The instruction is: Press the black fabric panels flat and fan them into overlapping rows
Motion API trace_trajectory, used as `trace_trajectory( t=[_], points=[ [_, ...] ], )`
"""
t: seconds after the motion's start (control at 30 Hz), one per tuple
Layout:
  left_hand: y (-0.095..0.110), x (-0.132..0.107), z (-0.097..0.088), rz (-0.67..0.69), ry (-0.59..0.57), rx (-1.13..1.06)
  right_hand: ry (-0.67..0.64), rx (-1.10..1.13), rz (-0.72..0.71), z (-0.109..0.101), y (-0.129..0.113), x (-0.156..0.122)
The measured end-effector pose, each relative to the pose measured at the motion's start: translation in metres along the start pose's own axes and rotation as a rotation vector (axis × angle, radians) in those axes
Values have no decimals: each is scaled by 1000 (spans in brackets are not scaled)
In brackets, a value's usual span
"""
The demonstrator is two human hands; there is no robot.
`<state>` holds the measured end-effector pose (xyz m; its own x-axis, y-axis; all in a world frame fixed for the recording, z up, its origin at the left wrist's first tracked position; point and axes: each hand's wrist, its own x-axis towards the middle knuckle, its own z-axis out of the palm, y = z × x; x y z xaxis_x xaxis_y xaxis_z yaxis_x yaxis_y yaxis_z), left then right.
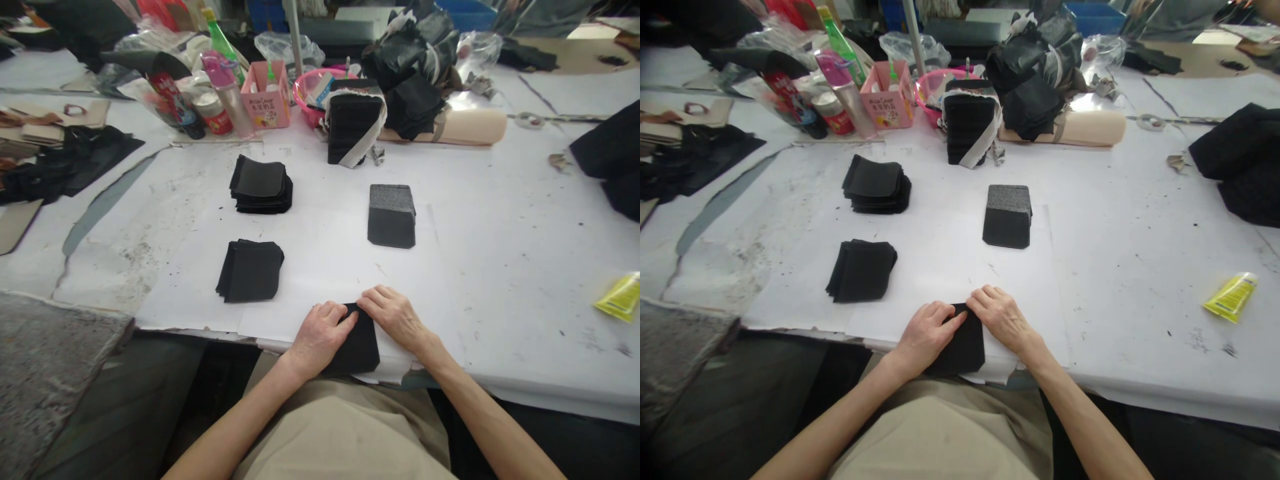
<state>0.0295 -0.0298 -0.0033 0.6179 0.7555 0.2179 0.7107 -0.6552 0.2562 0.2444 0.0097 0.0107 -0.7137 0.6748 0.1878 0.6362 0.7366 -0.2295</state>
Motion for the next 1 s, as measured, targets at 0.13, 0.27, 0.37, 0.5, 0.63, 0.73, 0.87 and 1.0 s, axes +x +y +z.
trace_trajectory(
  t=[0.13, 0.27, 0.37, 0.5, 0.63, 0.73, 0.87, 1.0],
  points=[
    [0, 1, -1, 8, -11, 2, 76, -33, 113, 12, -8, 5],
    [1, 1, -3, -6, -23, 4, 169, 107, 298, 16, -14, 8],
    [1, 1, -3, -6, -12, -7, 151, 310, 358, 9, -8, 5],
    [0, 1, -3, -4, 10, -23, 80, 535, 295, 0, 6, -2],
    [0, 0, -3, 1, 11, -35, 99, 541, 289, 6, 11, -4],
    [-1, -2, -6, 33, 16, -49, 145, 465, 288, 15, 8, -4],
    [-10, -3, -12, 76, 31, -89, 155, 422, 259, 17, 6, -4],
    [-24, 1, -11, 31, 15, -83, 134, 390, 200, 12, 9, -5]
  ],
)
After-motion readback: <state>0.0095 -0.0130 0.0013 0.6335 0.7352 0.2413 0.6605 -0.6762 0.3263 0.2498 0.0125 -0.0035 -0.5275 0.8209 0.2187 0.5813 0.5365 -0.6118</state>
